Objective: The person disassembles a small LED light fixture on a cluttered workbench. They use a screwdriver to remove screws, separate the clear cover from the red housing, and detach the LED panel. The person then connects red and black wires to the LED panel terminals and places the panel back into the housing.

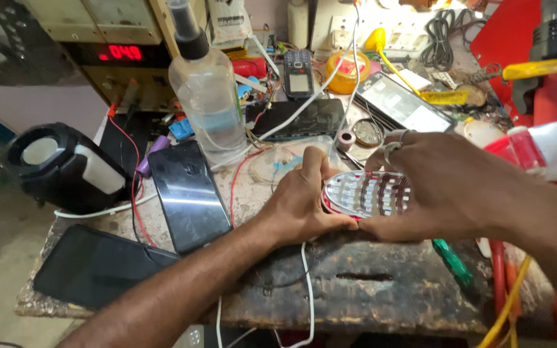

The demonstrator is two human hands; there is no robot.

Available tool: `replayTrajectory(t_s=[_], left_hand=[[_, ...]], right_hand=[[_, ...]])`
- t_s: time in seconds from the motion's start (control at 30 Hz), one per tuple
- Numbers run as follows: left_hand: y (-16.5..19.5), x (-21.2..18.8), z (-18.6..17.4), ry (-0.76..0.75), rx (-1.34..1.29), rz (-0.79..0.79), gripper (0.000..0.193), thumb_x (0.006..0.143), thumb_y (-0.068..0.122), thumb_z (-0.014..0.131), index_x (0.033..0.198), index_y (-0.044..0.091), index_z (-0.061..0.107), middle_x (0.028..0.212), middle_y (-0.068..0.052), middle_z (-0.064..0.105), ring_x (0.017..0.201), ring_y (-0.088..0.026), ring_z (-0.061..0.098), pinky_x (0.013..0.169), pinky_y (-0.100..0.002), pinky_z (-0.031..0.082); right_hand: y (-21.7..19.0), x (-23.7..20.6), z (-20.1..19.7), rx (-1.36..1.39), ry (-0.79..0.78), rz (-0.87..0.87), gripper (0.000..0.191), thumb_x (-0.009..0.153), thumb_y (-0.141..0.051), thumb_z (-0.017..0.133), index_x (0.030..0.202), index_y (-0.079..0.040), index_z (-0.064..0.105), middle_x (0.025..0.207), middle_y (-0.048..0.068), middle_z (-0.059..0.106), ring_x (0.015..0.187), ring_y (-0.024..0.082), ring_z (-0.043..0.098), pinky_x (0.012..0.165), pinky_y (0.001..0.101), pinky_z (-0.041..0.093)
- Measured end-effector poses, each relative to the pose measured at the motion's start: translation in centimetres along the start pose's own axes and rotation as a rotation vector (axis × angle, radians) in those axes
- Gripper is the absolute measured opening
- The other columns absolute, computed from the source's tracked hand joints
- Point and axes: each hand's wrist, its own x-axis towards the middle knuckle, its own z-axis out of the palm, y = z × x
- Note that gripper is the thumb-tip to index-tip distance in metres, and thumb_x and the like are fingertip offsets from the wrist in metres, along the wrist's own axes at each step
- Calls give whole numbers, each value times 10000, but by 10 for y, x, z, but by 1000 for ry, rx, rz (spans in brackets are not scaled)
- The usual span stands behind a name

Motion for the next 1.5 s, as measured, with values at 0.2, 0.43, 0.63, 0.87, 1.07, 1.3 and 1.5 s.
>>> replayTrajectory(t_s=[0.2,0.43,0.63,0.87,1.07,1.3,1.5], left_hand=[[-5,2,1,14,30,56,919,620,439,985,1146,67,330,1073,-192,685,1027,-387,703,850,-451,561],[1,-2,-7,-12,28,97,877,616,479,958,1184,40,455,1125,-178,668,1083,-359,673,906,-441,545],[6,-2,-16,25,-99,36,689,752,368,839,1258,13,534,1145,-160,652,1054,-264,665,890,-400,556],[-1,0,-35,90,-779,-80,421,1034,191,572,1405,-7,552,1102,-58,674,957,-93,640,831,-274,563],[3,5,-39,108,-738,-158,369,1007,109,640,1354,-14,619,894,-11,701,743,-47,645,666,-238,575],[10,1,-41,178,-676,-179,332,984,103,644,1295,-12,647,928,-23,753,747,-37,671,650,-229,588],[3,8,-52,423,-713,-319,248,932,149,680,1138,16,642,850,-24,741,682,-69,682,605,-244,602]], right_hand=[[25,-18,6,406,824,-220,757,697,-541,804,1229,-10,715,1048,165,741,934,302,738,799,409,567],[14,6,46,1982,351,-546,454,1038,-335,596,1303,31,646,1092,175,721,886,232,740,733,357,596],[3,38,66,2203,187,-316,309,990,-295,547,1101,-30,659,910,109,739,725,177,730,651,344,620],[0,58,71,1889,332,-375,218,1007,-168,625,1146,-13,688,895,-19,713,738,23,628,659,219,533],[-7,67,69,1709,337,-370,287,989,-192,644,1210,-33,734,846,-41,686,698,6,550,592,193,453],[-3,60,77,1794,215,-455,319,965,-178,614,1231,-18,691,938,-5,746,771,43,645,656,231,558],[4,59,76,1803,389,-258,380,908,-98,656,1267,17,612,940,89,770,750,129,726,667,291,605]])
